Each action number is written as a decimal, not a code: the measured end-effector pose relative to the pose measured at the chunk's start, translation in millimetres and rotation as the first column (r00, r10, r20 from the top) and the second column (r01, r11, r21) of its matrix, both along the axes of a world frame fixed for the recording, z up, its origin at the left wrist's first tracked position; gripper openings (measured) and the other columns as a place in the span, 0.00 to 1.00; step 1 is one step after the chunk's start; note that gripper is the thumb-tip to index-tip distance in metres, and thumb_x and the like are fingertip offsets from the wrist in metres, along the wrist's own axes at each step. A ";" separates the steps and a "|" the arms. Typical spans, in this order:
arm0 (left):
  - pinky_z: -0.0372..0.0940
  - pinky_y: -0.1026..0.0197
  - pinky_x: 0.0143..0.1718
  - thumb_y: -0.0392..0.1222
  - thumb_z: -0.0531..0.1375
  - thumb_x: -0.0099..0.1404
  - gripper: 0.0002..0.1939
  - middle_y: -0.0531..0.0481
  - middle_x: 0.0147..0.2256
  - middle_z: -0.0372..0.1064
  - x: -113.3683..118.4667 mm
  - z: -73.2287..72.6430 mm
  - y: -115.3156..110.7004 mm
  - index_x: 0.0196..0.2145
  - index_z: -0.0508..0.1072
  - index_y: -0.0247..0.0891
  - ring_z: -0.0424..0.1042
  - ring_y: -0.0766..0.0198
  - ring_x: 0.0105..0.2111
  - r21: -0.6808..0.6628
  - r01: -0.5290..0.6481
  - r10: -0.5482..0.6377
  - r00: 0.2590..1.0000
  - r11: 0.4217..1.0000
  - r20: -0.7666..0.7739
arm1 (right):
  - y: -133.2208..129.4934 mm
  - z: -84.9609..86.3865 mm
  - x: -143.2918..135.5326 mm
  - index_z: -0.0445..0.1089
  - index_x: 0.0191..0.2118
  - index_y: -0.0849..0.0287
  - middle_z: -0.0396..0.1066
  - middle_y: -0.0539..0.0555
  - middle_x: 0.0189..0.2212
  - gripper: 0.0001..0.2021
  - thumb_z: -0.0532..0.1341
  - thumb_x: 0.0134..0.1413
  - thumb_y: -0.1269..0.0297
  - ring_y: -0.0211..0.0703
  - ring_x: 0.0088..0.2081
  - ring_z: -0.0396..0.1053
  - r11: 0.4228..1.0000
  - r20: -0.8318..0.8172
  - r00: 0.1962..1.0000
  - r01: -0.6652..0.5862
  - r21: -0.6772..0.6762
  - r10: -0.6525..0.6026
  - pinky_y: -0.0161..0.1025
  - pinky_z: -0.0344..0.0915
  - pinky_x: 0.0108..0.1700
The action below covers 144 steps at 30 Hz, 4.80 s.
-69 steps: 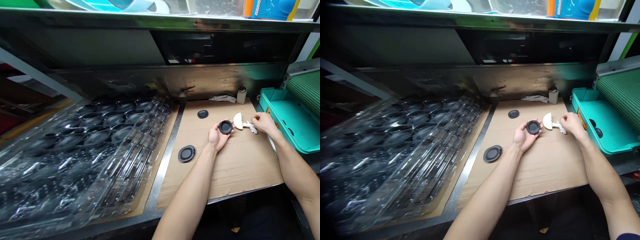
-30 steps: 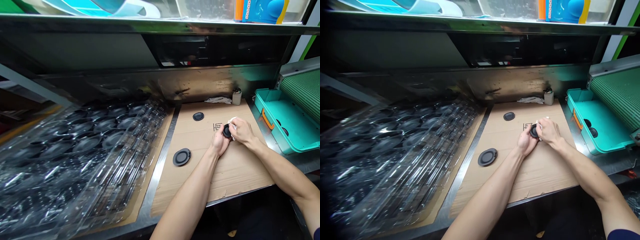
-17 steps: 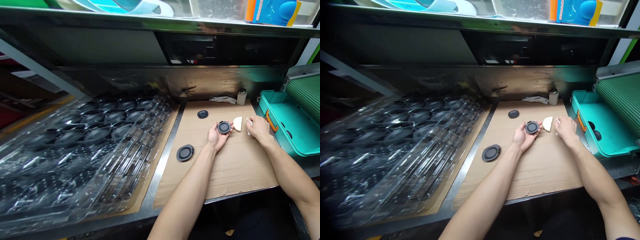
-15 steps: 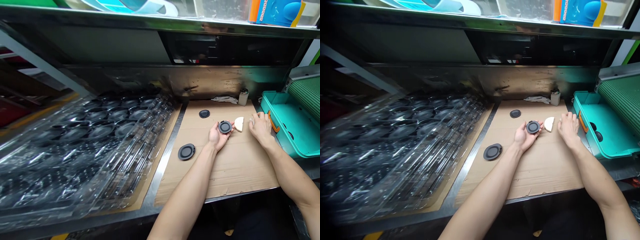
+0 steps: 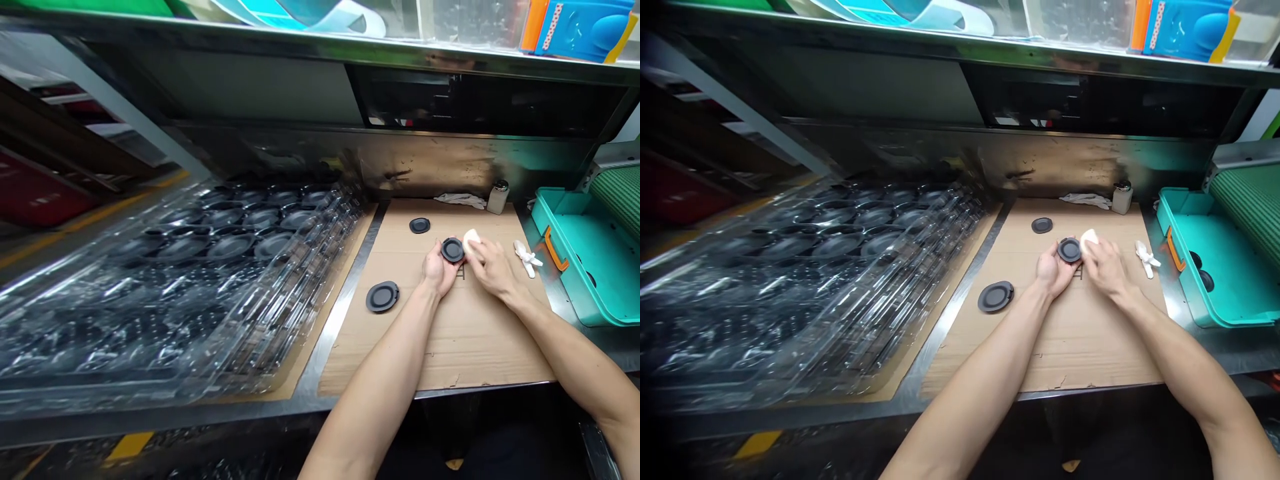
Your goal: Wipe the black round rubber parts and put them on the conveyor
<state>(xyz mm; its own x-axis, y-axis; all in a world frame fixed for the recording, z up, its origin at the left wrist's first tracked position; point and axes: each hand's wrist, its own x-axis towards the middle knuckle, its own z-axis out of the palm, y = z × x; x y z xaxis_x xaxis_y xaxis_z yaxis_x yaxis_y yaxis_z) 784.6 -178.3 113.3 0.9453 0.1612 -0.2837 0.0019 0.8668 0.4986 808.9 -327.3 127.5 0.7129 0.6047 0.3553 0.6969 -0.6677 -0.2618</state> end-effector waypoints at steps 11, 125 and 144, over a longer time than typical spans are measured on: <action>0.73 0.55 0.41 0.49 0.45 0.78 0.22 0.33 0.48 0.77 -7.8 5.5 2.9 0.45 0.74 0.33 0.79 0.52 0.45 0.037 0.111 -0.111 0.994 0.993 0.005 | -25.3 -0.5 13.8 0.76 0.55 0.54 0.74 0.62 0.52 0.18 0.52 0.71 0.59 0.56 0.48 0.67 0.963 0.039 0.978 0.207 -0.171 -0.204 0.49 0.60 0.52; 0.59 0.41 0.61 0.55 0.59 0.71 0.27 0.31 0.58 0.67 -30.5 -1.2 12.0 0.60 0.71 0.36 0.63 0.40 0.60 0.910 0.046 0.069 0.997 -0.412 -0.019 | -29.6 -12.7 20.6 0.73 0.59 0.50 0.69 0.61 0.60 0.21 0.54 0.70 0.50 0.60 0.55 0.64 0.974 0.088 0.994 0.081 -0.210 -0.064 0.53 0.60 0.56; 0.61 0.45 0.64 0.47 0.67 0.60 0.42 0.45 0.57 0.73 -162.0 24.5 127.4 0.69 0.61 0.46 0.68 0.51 0.58 0.865 0.262 0.107 0.965 -0.428 -0.239 | -33.5 -18.9 24.4 0.73 0.57 0.55 0.71 0.63 0.55 0.19 0.52 0.71 0.57 0.59 0.54 0.62 0.972 -0.011 0.994 0.106 -0.208 -0.111 0.50 0.57 0.54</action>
<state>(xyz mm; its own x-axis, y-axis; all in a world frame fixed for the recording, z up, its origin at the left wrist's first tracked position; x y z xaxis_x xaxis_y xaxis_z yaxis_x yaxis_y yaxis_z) 622.6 -50.9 137.8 0.9571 0.2871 0.0389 0.2240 -0.8185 0.5291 833.3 -360.8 108.6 0.7847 0.5817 0.2142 0.6127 -0.7804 -0.1249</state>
